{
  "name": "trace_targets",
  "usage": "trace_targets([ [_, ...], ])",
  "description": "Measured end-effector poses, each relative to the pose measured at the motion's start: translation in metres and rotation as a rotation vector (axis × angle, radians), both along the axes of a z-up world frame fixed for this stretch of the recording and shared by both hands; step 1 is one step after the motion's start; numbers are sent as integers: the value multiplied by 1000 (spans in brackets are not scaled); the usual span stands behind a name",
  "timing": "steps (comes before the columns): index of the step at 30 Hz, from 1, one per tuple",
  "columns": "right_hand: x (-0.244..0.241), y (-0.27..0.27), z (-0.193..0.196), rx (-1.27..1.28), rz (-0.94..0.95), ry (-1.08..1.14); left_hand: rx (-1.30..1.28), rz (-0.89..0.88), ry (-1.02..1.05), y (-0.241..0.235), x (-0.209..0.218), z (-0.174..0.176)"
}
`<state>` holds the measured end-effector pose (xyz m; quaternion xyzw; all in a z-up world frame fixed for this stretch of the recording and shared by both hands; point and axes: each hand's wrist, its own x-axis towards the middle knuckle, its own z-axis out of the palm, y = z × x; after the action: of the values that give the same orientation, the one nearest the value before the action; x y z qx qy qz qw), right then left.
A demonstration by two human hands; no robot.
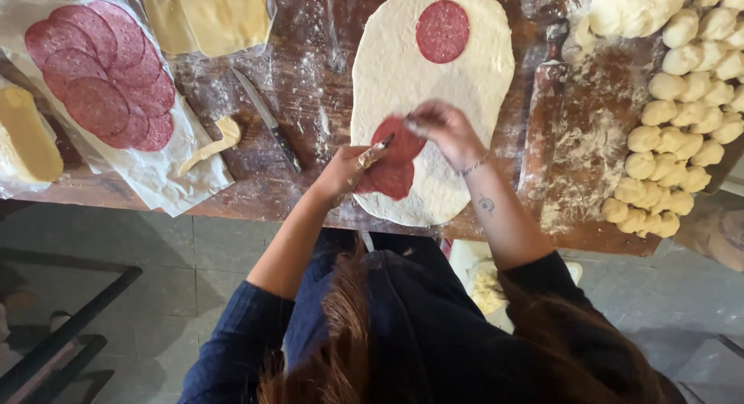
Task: The recorder prepares dough by rolling it out, adding salami, cheese, and butter, and rolling it into a log.
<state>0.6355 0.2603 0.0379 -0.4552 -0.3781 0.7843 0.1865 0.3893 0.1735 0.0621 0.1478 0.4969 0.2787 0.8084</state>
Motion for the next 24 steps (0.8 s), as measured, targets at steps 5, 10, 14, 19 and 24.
trace_targets([
  [5, 7, 29, -30, 119, -217, -133, -138, -22, 172, 6, -6, 17],
  [10, 28, 38, -71, 766, -341, -569, 355, -33, 340, -29, -7, -37],
  [14, 28, 31, -58, 731, -374, -587, 110, 244, 101, -23, 3, -17],
  [19, 3, -8, -15, 887, 13, -328, -125, 337, -79, -25, 11, -17],
  [24, -3, -49, 6, 45, -26, -129, -56, 215, -400, -35, 0, -19],
])
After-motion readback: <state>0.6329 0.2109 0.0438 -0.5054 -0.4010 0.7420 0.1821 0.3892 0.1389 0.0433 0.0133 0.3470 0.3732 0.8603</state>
